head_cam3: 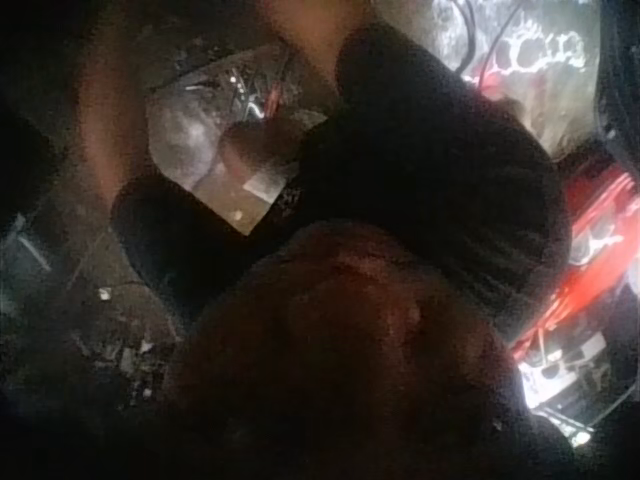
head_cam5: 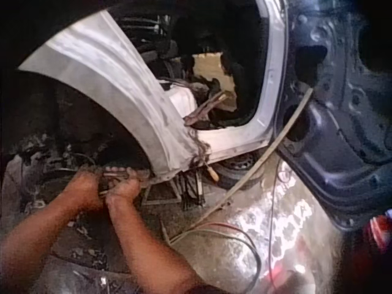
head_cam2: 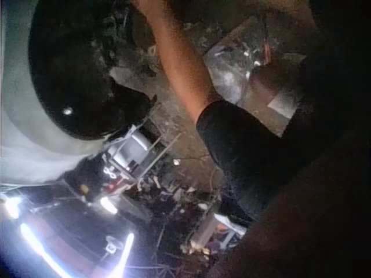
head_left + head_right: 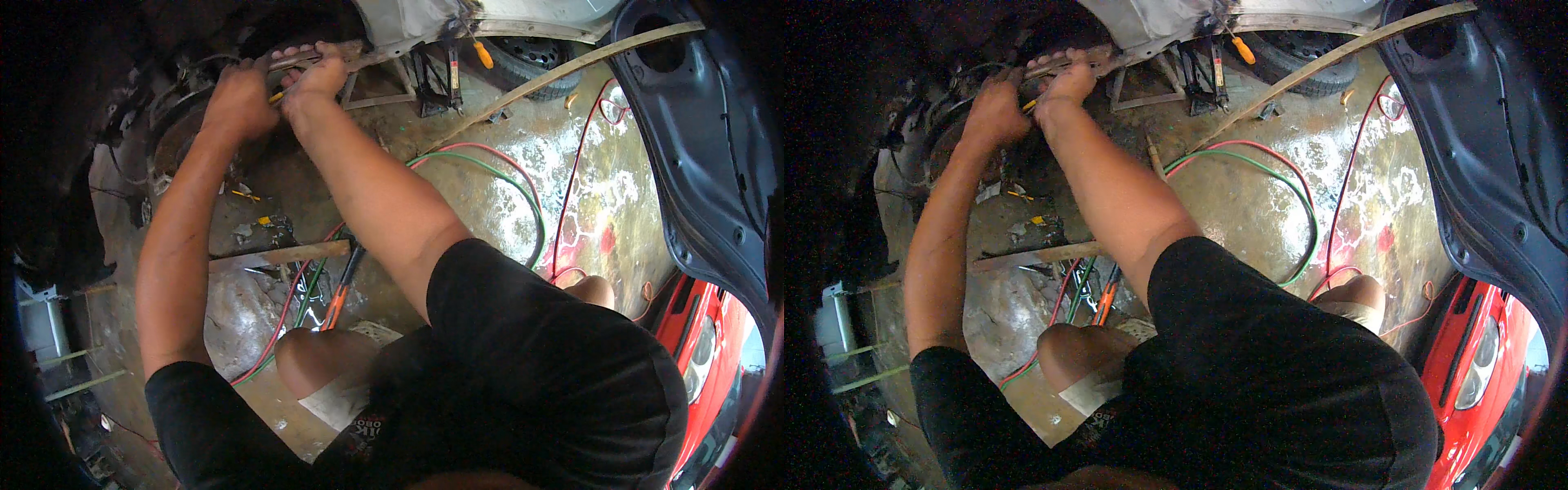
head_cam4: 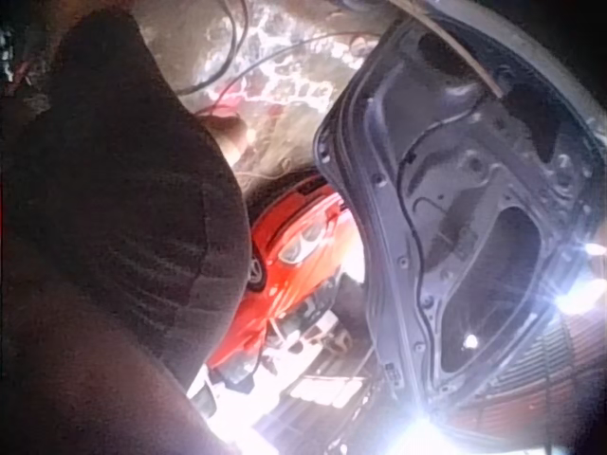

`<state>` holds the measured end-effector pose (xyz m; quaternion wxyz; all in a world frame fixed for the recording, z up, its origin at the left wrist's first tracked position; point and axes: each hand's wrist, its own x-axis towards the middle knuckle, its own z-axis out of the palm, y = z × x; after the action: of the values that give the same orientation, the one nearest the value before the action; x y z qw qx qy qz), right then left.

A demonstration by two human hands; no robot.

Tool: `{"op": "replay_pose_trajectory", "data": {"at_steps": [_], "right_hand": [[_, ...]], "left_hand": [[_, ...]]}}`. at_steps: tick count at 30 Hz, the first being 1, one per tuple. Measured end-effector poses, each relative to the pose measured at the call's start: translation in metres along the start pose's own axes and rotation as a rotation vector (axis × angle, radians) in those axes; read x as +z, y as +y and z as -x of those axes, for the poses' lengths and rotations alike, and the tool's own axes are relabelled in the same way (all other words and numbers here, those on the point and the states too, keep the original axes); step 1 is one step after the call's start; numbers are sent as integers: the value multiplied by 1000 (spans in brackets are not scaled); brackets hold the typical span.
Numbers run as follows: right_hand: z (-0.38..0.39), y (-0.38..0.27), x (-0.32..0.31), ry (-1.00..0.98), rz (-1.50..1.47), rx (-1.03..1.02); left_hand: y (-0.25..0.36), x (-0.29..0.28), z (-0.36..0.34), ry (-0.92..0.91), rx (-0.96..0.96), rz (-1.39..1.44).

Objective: The person aligns a white car fender to the vehicle frame, secures it with a clamp, and then uses a welding torch to weld the seam. The person repeatedly adjusts the fender position and welds different sections of the seam.

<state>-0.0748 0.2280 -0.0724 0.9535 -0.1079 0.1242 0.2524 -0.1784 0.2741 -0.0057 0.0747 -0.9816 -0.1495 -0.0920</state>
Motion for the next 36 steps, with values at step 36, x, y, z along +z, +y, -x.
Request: {"op": "replay_pose_trajectory", "data": {"at_steps": [36], "right_hand": [[-109,-358,-70,63,2583,-357]], "left_hand": [[44,23,-40,-160,-173,-25]]}}
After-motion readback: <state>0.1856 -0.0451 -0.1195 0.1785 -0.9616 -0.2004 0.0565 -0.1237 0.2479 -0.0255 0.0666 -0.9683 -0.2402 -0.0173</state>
